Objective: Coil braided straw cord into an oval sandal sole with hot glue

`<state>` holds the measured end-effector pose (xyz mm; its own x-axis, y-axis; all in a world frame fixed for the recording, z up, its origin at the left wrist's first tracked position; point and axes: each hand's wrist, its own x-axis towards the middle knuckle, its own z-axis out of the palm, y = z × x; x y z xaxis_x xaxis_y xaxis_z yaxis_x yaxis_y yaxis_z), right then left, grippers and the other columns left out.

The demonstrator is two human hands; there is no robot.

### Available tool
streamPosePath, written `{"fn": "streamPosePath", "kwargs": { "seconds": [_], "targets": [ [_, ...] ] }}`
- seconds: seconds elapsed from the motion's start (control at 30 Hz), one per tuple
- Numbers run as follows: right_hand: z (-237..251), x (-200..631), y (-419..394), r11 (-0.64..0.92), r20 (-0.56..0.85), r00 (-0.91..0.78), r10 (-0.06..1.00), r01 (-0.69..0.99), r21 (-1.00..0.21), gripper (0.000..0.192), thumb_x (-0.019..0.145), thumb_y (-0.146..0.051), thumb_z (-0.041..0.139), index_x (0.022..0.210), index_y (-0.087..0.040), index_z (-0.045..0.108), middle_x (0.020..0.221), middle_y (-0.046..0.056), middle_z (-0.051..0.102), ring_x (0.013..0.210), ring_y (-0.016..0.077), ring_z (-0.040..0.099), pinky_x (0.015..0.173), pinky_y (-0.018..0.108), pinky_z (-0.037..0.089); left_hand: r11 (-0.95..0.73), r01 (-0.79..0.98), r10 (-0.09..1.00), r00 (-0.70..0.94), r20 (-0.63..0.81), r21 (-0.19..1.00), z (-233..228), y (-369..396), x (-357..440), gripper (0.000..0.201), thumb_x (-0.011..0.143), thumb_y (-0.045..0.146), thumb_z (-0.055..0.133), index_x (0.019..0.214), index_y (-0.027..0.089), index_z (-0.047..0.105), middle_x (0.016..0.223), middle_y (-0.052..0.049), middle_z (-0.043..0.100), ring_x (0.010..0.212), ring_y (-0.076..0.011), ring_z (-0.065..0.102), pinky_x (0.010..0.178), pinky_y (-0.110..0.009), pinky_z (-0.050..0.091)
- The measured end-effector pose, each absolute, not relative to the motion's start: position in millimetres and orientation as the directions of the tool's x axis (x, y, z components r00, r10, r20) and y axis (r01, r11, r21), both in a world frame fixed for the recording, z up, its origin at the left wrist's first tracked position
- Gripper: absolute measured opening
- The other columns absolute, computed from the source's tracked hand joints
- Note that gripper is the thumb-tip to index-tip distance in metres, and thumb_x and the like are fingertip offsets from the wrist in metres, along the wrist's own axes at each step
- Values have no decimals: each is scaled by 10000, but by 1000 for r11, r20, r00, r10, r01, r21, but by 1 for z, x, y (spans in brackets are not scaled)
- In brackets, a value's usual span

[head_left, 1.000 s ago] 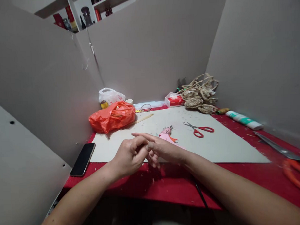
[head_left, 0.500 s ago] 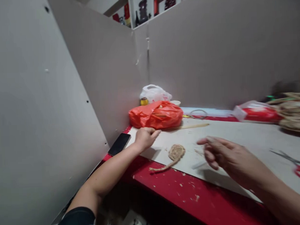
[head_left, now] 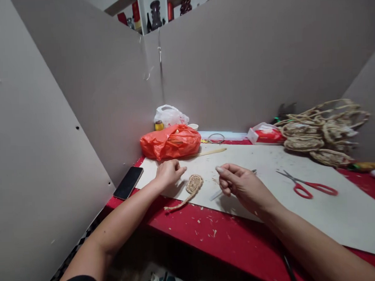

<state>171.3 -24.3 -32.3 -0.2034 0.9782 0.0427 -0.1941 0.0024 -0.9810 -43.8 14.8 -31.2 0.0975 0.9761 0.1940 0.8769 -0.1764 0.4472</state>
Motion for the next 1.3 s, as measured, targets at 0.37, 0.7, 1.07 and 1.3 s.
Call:
{"fn": "streamPosePath", "kwargs": {
  "seconds": [0.37, 0.7, 1.07, 1.3],
  "targets": [
    [-36, 172, -18, -8, 37, -228, 973, -196, -981, 437, 680, -538, 735, 686, -181, 484, 478, -68, 501, 379, 50, 397, 406, 178, 305, -145, 760, 977, 211, -30, 634, -50, 34, -11, 526, 531, 382, 788, 975, 181, 590, 766, -14, 624, 703, -195, 572, 643, -288, 421],
    [-36, 175, -19, 0, 19, -163, 986, -118, -993, 451, 672, -573, 720, 739, -171, 526, 517, -55, 508, 403, 58, 423, 403, 181, 327, 12, 224, 943, 322, -85, 975, -37, 18, -8, 233, 580, 165, 670, 765, 163, 528, 665, 35, 567, 560, -86, 518, 593, -229, 438],
    [-47, 166, -27, -15, -35, -258, 965, 79, -997, 546, 682, -620, 697, 985, -233, 460, 607, -26, 564, 500, 152, 549, 394, 238, 445, 285, -209, 911, 363, -197, 936, -35, 7, -7, 294, 491, 138, 719, 746, 145, 572, 630, 17, 627, 544, -104, 561, 588, -249, 441],
    [-49, 167, -26, -126, -155, -318, 935, 109, -986, 449, 754, -541, 671, 997, -236, 448, 623, -31, 614, 521, 140, 562, 434, 228, 463, 303, -265, 911, 361, -197, 915, -37, 6, -7, 307, 539, 151, 723, 800, 142, 561, 679, 13, 636, 543, -89, 553, 563, -227, 432]
  ]
}}
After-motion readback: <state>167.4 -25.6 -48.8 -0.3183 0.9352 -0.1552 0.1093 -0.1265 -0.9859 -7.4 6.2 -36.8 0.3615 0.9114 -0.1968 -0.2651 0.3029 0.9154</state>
